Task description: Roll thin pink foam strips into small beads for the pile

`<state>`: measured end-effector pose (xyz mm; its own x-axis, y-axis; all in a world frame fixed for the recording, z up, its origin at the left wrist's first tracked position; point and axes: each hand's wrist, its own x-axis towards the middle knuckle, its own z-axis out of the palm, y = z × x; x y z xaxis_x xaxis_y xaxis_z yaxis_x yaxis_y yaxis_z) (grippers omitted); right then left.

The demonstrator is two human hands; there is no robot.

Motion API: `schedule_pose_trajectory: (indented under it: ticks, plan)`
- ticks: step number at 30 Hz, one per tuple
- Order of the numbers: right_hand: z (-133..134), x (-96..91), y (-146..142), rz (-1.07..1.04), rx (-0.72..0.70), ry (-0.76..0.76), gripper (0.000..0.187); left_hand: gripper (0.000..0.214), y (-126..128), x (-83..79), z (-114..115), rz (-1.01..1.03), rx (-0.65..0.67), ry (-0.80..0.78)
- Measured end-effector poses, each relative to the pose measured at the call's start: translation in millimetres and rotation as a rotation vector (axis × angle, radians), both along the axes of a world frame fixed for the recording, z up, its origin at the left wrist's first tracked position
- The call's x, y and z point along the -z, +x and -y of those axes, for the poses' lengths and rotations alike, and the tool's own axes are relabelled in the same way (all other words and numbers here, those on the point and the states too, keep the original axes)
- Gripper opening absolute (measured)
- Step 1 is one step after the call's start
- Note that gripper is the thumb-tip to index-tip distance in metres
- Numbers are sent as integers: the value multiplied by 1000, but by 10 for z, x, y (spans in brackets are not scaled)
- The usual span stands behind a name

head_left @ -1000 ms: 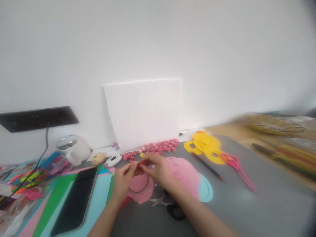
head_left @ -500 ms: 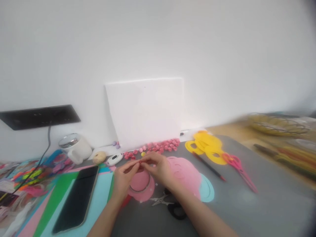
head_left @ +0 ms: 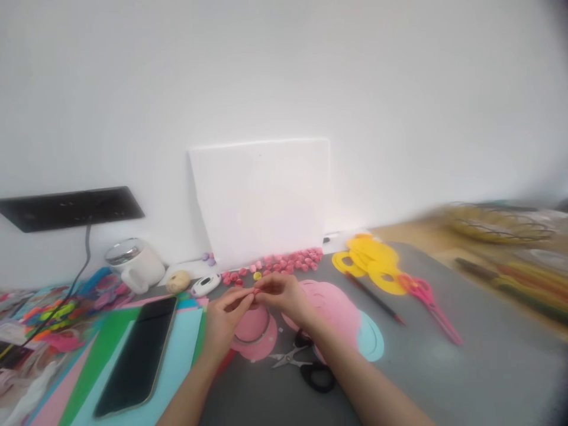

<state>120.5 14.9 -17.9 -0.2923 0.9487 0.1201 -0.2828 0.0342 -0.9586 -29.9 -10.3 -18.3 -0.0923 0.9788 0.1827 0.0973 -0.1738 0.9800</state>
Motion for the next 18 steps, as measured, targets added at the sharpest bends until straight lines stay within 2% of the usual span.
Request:
schedule_pose_trajectory:
  ticks: [6, 10, 14, 18]
  plan:
    - [5, -5, 16, 6, 4, 11, 25, 14, 7, -8, 8, -31, 13, 44]
    - [-3, -5, 31, -21, -51, -21, 26, 17, -3, 6, 0, -2, -5, 26]
    - [-12, 8, 35, -28, -42, -49, 26, 18, -7, 7, -5, -2, -1, 30]
    - [-1, 2, 17, -41, -29, -68, 23, 15, 2, 11, 7, -118, 9, 123]
